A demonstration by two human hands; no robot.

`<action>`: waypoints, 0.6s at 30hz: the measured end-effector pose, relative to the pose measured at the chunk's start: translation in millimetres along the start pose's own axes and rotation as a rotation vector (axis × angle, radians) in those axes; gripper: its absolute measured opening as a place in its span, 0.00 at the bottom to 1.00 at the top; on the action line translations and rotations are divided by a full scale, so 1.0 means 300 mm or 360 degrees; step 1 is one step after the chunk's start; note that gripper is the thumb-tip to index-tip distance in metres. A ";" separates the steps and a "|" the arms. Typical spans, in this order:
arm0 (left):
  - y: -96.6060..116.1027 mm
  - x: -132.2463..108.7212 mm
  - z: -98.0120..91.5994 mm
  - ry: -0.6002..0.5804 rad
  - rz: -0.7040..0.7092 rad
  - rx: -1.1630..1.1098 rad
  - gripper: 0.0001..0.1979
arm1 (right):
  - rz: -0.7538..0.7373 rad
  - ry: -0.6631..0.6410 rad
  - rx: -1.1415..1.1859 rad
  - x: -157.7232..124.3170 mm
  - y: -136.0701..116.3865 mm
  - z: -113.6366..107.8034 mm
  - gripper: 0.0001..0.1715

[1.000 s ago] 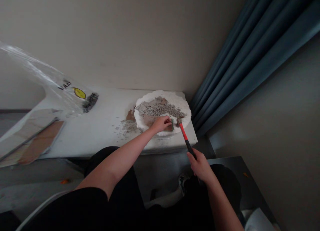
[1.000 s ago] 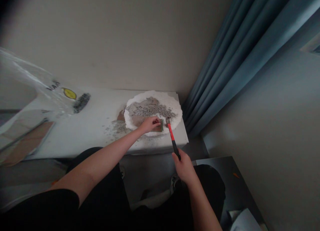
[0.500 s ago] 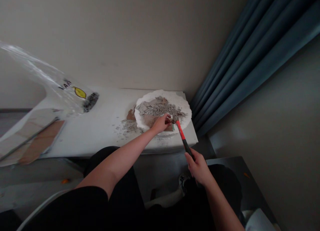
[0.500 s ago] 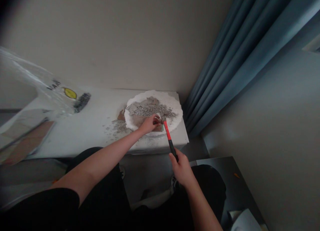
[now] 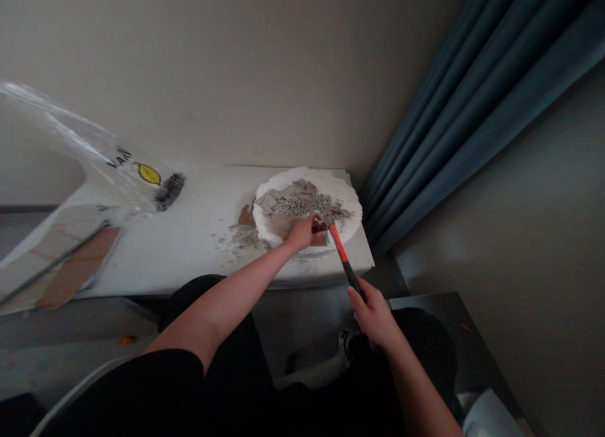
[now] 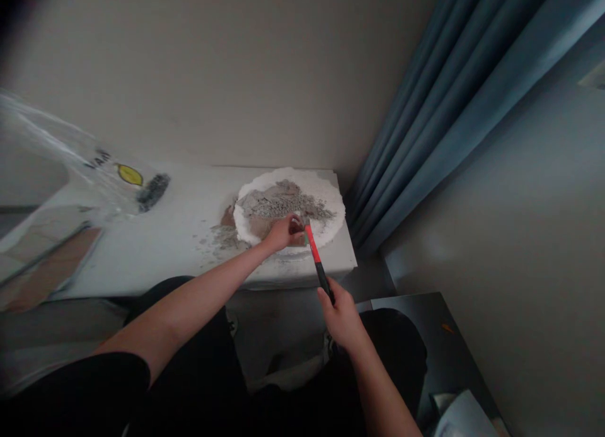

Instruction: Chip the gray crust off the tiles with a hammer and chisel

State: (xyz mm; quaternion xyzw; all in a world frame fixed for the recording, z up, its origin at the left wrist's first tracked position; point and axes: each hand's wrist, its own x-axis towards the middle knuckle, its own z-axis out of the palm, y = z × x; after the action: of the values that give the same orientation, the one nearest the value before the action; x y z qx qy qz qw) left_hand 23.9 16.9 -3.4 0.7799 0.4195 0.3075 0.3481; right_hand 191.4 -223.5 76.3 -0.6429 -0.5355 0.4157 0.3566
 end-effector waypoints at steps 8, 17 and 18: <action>-0.004 0.002 -0.008 -0.0033 -0.0015 -0.0056 0.17 | -0.0044 0.0006 -0.0003 0.001 0.004 0.005 0.27; -0.015 0.022 -0.049 0.0108 -0.0065 -0.0197 0.18 | -0.0071 0.0057 -0.0097 0.008 -0.002 0.009 0.25; -0.018 0.022 -0.051 0.0116 -0.0069 -0.0179 0.18 | -0.0081 0.0061 -0.0109 0.008 -0.003 0.010 0.24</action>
State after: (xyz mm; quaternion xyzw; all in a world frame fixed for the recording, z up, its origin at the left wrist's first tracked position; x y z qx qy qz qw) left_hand 12.8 29.2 2.1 0.7383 0.4306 0.3511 0.3825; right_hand 188.4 -220.9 75.4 -0.6487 -0.5586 0.3757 0.3549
